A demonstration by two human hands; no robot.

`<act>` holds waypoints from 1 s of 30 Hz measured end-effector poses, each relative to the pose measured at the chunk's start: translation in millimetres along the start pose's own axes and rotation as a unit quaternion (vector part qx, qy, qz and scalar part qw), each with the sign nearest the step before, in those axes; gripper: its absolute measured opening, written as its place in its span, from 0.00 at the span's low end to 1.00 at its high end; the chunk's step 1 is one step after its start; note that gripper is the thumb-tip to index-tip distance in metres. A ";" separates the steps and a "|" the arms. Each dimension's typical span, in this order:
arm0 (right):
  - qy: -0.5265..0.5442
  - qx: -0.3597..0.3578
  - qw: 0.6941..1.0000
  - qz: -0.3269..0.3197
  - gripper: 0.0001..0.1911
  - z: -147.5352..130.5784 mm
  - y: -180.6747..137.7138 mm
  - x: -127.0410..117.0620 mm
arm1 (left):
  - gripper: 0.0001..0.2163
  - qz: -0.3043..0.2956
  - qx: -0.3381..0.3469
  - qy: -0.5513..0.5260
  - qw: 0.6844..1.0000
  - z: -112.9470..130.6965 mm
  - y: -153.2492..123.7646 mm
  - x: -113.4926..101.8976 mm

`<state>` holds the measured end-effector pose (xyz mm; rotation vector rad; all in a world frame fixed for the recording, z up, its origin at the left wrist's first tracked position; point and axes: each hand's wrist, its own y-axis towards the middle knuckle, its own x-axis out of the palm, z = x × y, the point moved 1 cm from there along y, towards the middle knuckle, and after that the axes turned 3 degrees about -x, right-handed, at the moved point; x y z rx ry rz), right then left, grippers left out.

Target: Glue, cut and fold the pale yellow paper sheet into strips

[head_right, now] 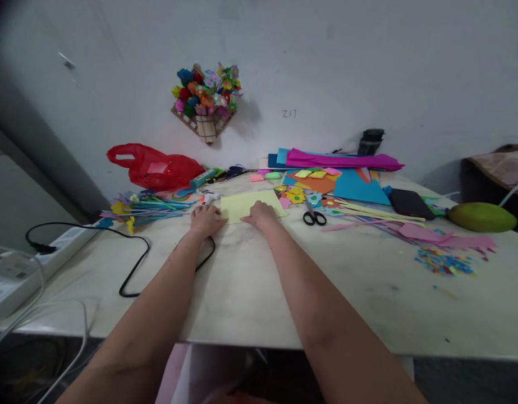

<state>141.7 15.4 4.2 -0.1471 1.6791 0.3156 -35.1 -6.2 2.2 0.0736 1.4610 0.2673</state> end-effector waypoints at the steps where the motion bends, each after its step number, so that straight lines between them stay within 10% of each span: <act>1: -0.005 -0.004 1.000 0.004 0.23 0.7 0.8 1.3 | 0.20 -0.002 0.001 -0.002 1.000 -0.4 0.3 1.3; 19: -0.001 -0.002 1.000 0.021 0.23 -2.3 -4.1 -0.4 | 0.23 0.053 0.141 0.037 0.988 27.9 -9.3 7.3; 30: 0.004 0.005 1.000 0.010 0.23 -1.1 -1.0 0.7 | 0.28 -0.048 0.046 0.050 0.997 31.9 -4.3 13.0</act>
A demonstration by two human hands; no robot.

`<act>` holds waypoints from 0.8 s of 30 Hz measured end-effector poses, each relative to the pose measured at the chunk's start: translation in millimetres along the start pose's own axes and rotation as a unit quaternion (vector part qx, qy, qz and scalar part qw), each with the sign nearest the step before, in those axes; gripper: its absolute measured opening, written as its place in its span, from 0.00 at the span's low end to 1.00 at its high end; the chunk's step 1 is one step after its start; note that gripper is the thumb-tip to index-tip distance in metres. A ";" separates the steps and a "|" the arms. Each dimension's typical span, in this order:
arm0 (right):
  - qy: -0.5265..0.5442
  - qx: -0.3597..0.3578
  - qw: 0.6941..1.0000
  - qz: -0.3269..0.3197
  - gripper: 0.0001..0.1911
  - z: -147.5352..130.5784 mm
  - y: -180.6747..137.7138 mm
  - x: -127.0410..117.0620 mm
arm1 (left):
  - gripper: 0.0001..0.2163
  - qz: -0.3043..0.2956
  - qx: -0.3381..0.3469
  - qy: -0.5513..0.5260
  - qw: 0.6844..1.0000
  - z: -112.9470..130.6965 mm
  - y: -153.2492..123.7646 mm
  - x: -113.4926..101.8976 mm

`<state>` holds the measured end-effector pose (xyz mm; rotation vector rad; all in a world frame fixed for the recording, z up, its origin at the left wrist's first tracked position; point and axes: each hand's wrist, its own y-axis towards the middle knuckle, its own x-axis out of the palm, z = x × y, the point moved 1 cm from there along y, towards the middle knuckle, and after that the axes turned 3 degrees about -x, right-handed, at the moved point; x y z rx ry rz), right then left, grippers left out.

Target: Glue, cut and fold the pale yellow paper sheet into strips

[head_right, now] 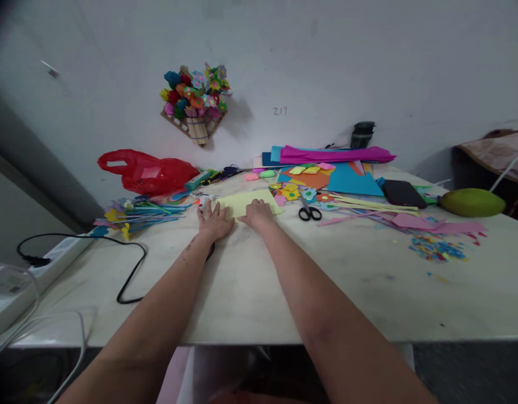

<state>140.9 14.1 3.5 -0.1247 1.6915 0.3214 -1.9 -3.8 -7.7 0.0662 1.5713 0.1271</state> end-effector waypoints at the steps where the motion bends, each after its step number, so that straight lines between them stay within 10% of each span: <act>1: 0.000 0.002 1.000 0.000 0.23 0.1 0.4 0.3 | 0.28 -0.009 -0.009 -0.001 1.000 -0.8 0.7 0.2; 24: -0.003 0.015 1.000 0.017 0.22 17.7 -4.4 -2.0 | 0.26 -0.057 -0.094 -0.018 0.994 -28.8 -1.0 1.2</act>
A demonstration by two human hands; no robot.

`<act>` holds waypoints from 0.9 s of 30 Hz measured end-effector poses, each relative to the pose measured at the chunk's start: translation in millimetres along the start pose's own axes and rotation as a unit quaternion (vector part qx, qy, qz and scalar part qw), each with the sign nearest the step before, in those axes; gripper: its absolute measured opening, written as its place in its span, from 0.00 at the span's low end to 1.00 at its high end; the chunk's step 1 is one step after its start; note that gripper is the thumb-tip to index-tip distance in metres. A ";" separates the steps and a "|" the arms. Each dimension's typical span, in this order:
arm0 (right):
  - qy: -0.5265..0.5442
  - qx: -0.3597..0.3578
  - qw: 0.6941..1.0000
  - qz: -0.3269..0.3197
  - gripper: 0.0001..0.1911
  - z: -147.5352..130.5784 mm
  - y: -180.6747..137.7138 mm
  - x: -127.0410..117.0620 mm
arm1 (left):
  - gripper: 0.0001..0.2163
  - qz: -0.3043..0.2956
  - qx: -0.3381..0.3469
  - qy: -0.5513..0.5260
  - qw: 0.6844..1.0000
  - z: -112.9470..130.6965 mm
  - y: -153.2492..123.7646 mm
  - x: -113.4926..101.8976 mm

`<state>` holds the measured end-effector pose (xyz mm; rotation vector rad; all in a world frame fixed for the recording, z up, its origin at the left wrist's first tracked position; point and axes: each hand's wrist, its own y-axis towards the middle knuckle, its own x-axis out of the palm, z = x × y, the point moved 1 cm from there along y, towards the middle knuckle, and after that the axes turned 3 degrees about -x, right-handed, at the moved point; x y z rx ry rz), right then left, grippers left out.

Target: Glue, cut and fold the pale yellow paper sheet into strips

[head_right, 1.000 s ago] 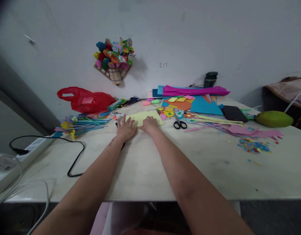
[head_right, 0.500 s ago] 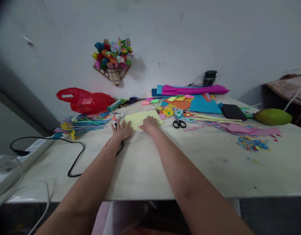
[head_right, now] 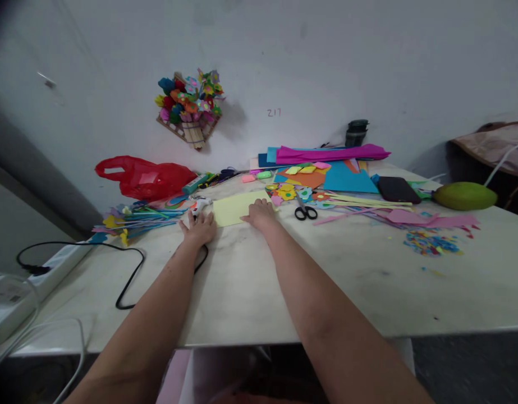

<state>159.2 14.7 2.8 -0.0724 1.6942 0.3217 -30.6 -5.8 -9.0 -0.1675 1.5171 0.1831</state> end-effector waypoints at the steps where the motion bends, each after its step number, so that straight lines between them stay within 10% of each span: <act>1: -0.001 0.000 1.000 -0.003 0.22 1.4 0.0 -0.7 | 0.26 0.005 0.000 0.001 1.000 -0.5 -1.0 -0.4; 14: 0.025 -0.018 0.999 -0.016 0.24 11.2 -2.7 -4.5 | 0.25 0.091 0.062 0.010 0.994 5.0 -4.4 -0.5; 27: 0.030 0.007 0.999 -0.012 0.15 8.1 2.8 -0.1 | 0.25 0.029 0.062 0.001 0.998 8.3 -0.8 1.4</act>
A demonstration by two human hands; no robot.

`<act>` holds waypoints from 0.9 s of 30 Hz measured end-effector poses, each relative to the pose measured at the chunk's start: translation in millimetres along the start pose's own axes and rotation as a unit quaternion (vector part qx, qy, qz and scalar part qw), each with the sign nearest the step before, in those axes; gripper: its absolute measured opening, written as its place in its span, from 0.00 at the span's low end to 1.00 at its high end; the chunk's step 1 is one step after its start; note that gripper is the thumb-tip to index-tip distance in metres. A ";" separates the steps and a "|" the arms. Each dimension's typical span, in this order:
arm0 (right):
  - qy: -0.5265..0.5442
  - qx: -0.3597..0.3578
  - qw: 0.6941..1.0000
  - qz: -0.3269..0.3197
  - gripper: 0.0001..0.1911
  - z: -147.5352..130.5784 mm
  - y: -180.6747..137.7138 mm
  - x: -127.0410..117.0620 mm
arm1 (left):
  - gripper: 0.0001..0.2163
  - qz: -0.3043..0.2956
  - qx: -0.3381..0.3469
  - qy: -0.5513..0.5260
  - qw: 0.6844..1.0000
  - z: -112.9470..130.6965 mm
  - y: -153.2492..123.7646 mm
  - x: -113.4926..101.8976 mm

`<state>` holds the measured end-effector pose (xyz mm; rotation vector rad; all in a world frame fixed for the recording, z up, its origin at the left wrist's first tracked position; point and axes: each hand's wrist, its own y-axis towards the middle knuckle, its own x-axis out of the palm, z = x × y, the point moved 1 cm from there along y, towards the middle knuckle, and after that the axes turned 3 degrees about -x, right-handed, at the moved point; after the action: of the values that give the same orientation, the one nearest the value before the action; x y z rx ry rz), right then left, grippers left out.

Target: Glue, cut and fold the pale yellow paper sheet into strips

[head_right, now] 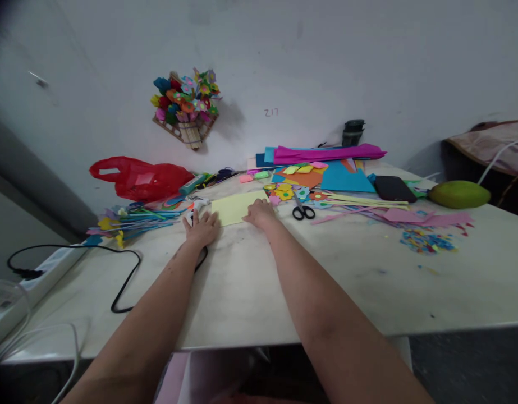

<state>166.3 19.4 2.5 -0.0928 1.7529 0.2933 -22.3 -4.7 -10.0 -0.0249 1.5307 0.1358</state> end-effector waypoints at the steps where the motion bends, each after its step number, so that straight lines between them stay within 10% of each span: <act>1: 0.003 -0.004 1.000 0.001 0.14 0.3 -0.1 0.1 | 0.25 -0.001 0.000 0.000 1.000 0.3 0.1 0.0; 21: 0.014 -0.001 1.000 0.019 0.13 -0.1 1.4 3.9 | 0.25 0.008 -0.012 -0.010 1.000 1.7 -1.2 3.0; 27: 0.044 0.018 0.999 0.002 0.15 2.2 0.8 6.4 | 0.23 0.134 0.024 -0.008 0.991 2.2 -2.8 -3.8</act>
<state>167.0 21.3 -4.0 -0.0756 1.8447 0.2638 -20.0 -7.5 -6.3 0.2202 1.5162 0.3122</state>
